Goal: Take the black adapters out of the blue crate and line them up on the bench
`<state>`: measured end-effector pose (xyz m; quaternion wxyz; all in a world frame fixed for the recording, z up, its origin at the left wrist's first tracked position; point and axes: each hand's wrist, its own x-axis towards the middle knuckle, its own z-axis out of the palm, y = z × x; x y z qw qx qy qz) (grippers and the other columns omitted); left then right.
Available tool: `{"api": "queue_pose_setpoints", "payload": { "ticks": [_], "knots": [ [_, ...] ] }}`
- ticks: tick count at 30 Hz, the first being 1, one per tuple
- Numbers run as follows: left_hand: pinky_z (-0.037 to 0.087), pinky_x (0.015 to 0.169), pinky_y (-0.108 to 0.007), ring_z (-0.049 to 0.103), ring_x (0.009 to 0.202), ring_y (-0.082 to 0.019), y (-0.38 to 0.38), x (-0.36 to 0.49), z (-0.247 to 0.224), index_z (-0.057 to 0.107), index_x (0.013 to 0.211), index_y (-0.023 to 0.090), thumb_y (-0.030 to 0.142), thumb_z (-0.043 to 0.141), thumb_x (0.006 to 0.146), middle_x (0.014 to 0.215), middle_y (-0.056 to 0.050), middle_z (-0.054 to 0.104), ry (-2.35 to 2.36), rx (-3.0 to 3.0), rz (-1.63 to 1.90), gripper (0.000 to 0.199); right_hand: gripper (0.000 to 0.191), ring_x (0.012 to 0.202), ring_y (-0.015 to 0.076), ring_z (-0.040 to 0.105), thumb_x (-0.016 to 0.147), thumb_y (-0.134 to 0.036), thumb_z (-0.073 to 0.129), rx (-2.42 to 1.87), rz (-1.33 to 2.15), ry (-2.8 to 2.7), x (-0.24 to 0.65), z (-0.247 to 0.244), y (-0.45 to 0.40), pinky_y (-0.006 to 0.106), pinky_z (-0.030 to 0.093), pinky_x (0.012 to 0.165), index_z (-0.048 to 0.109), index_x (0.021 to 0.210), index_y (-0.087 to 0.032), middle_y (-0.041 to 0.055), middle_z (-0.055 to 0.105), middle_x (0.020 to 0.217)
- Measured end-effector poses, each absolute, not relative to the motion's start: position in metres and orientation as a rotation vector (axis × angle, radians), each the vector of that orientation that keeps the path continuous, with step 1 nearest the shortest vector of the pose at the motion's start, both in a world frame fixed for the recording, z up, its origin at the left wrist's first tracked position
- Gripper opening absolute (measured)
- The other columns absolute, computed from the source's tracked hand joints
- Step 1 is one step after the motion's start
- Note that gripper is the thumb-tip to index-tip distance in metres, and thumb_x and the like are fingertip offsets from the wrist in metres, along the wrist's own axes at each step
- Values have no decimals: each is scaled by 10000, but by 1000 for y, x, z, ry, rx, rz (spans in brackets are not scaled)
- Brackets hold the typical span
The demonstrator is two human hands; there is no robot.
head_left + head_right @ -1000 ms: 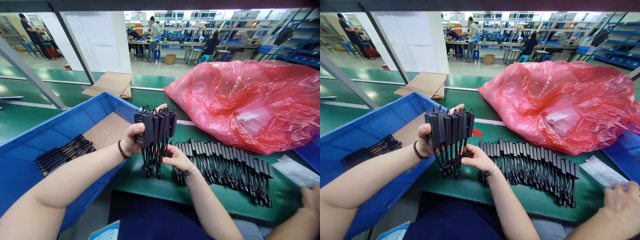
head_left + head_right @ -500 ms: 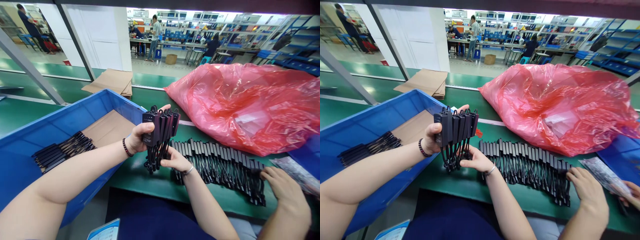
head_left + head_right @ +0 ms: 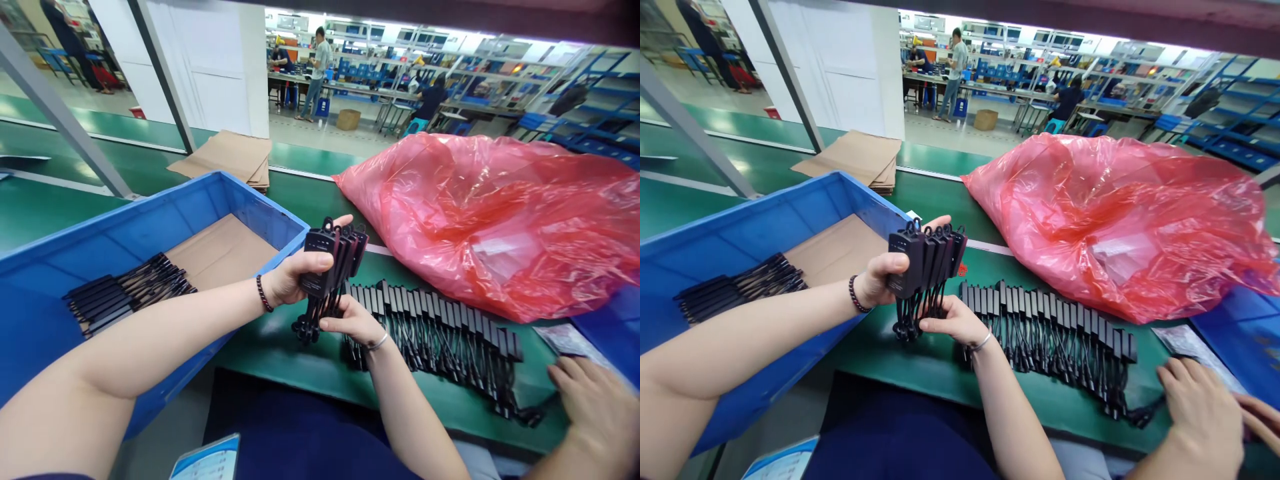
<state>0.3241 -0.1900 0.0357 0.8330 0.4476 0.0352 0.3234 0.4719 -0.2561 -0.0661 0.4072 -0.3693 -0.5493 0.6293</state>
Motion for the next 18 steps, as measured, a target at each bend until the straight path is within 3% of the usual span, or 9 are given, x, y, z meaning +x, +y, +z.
{"api": "queue_pose_setpoints", "payload": {
  "ticks": [6, 11, 16, 18],
  "knots": [
    [450, 851, -389, 588, 955, -263, -191, 326, 32, 314, 1364, 217, 345, 639, 612, 1143, -106, 577, 84, 970, 672, 829, 380, 899, 168, 571, 693, -259, 720, -877, 1582, -1515, 470, -70, -258, 320, 445, 856, 597, 1027, -127, 76, 614, 977],
    [494, 753, -343, 612, 865, -223, -189, 325, 32, 305, 1365, 232, 337, 624, 626, 1078, -79, 599, 147, 966, 682, 811, 806, 1062, 222, 522, 558, -421, 790, -703, 1534, -1359, 463, -71, -257, 385, 390, 939, 434, 1245, -193, 94, 543, 1158],
    [497, 777, -363, 600, 927, -253, -190, 324, 32, 310, 1368, 206, 346, 600, 634, 1082, -82, 602, 188, 998, 716, 801, 472, 751, 169, 606, 545, -371, 805, -729, 1662, -1312, 453, -73, -259, 303, 481, 716, 591, 894, -138, 54, 628, 826],
    [488, 817, -392, 571, 1002, -286, -194, 323, 33, 302, 1373, 200, 352, 599, 628, 1140, -91, 581, 186, 1027, 688, 817, 462, 699, 149, 590, 513, -361, 819, -782, 1668, -1355, 453, -73, -260, 275, 476, 675, 594, 845, -134, 32, 611, 769]
  ]
}}
